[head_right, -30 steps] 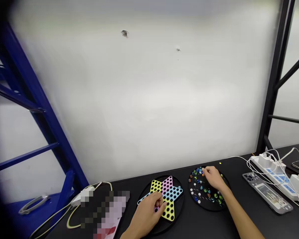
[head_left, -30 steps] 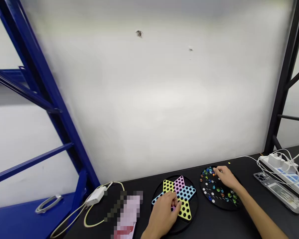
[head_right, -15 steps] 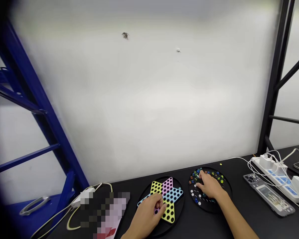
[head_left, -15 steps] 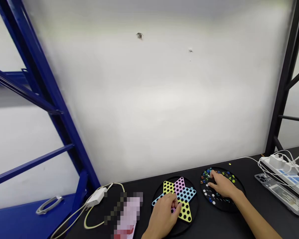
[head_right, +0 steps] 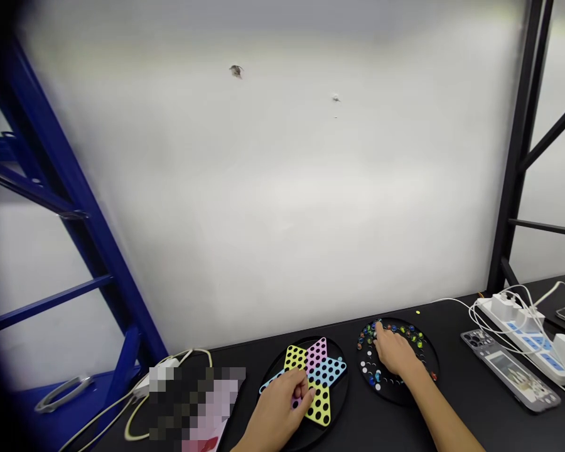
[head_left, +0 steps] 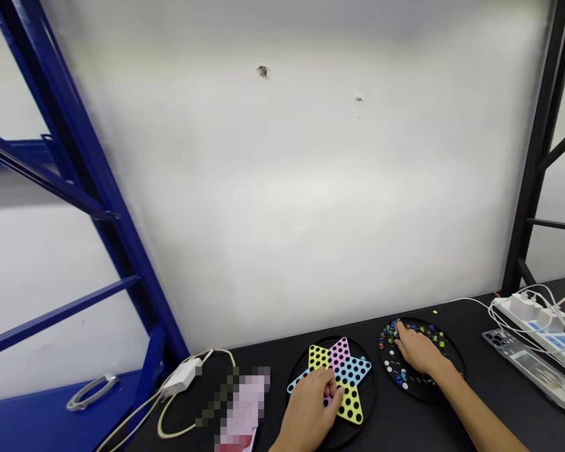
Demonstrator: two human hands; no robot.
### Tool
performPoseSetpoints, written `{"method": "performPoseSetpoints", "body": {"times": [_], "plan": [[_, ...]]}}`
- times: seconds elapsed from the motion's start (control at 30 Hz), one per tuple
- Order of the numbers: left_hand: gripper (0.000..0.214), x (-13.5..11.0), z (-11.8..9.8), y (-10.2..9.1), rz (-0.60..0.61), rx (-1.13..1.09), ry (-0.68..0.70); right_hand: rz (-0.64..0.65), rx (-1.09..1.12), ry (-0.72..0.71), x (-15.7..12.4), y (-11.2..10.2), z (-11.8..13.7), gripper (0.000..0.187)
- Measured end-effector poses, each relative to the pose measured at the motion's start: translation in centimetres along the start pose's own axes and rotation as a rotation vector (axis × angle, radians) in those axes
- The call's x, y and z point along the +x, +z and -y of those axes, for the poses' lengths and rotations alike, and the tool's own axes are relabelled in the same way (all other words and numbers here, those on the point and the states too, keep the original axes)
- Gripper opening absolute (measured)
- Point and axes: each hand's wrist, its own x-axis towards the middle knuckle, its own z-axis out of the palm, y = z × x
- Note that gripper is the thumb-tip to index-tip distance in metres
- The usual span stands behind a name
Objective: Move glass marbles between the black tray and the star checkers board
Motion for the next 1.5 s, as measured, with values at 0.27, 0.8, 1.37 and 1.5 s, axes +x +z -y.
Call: {"method": "performPoseSetpoints", "body": {"times": [0.27, 0.8, 1.37, 1.5], "plan": [[0.018, -0.1, 0.1, 0.2, 0.008, 0.006, -0.005, -0.039, -0.009, -0.030, 0.1, 0.3, 0.2, 0.034], [0.019, 0.0, 0.3, 0.2, 0.007, -0.005, 0.014, -0.308, 1.798, 0.156, 0.9, -1.6, -2.2, 0.033], [0.019, 0.0, 0.0, -0.1, 0.014, 0.007, 0.013, -0.133, 1.346, 0.249, -0.3, -3.3, -4.6, 0.042], [0.017, 0.1, 0.0, 0.0, 0.018, 0.003, 0.012, -0.087, 0.642, 0.077, -1.1, -3.5, -5.7, 0.047]]}}
